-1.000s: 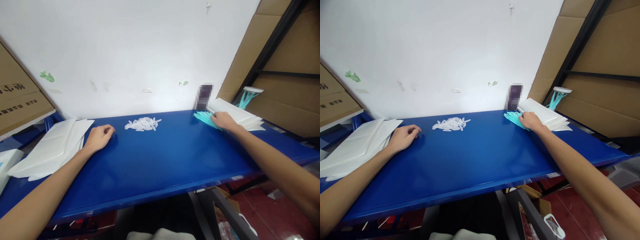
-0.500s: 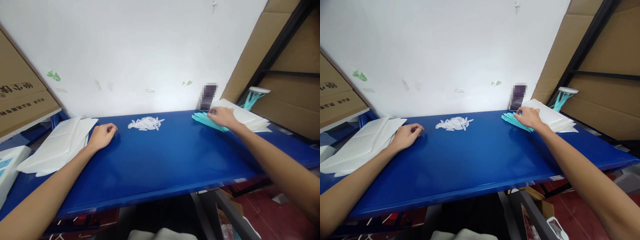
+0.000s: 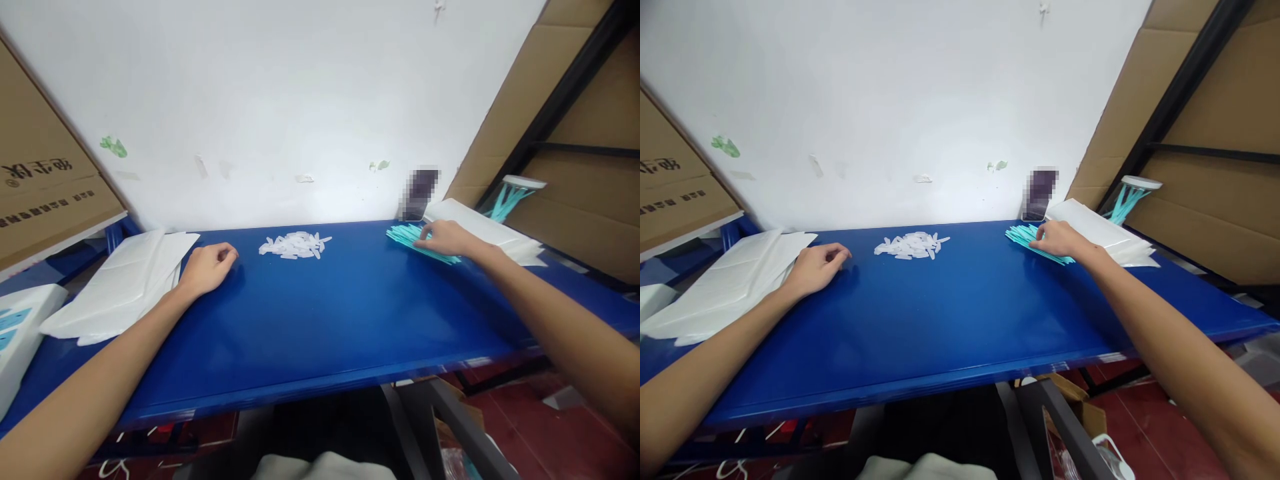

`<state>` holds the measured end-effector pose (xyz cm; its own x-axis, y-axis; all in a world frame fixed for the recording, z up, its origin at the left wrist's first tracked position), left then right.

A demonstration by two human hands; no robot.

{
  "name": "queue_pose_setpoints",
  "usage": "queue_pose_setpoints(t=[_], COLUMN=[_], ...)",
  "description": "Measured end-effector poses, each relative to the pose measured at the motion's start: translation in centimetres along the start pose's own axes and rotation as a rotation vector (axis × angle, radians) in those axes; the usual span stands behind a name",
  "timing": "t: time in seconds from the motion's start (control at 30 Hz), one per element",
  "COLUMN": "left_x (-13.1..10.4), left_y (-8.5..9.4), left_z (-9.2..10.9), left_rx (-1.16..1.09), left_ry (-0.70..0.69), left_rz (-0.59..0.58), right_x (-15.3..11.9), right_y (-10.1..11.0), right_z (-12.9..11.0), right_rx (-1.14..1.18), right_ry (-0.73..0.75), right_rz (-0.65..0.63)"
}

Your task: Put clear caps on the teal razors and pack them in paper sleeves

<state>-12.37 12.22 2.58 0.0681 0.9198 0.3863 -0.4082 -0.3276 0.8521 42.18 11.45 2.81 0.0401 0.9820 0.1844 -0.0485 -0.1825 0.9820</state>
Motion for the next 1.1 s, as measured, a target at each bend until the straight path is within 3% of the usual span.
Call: queue_pose_setpoints(t=[0.37,0.53,0.83,0.97,1.1], left_x=[-0.2,-0.2,-0.2,-0.2,-0.4], left_y=[0.0,-0.3,-0.4,-0.4,-0.4], left_z=[0.2,0.2,0.2,0.5,1.3], left_rx=[-0.006,0.001,-0.019,-0.028,-0.062], left_ry=[-0.038,-0.048,-0.068,-0.088,-0.101], left_rz=[-0.004,-0.015,-0.007,-0.001,0.005], right_x=[-0.4,-1.1,-3.0,-4.0,-5.8], right_y=[-1.6,-1.3,-0.7,-0.5,0.2], right_z=[-2.0,-3.6,-4.8,-7.6,-12.4], right_rx=[0.037,0.103,0.13,0.259,0.384], right_ry=[0.051,0.099,0.168,0.258,0.377], right_rz=[-0.144,-0.195,-0.408,-0.465,-0.518])
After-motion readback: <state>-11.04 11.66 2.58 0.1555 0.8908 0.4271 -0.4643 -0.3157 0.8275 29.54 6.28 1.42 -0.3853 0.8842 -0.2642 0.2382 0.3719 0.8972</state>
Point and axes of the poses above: each hand's wrist, its own x-axis towards the middle knuckle, its own y-axis out of the back of the hand, z = x × y, the point moved 9 cm from there along x, towards the middle knuckle, and after that the axes turned 7 degrees about z, right-handed, at the moved point
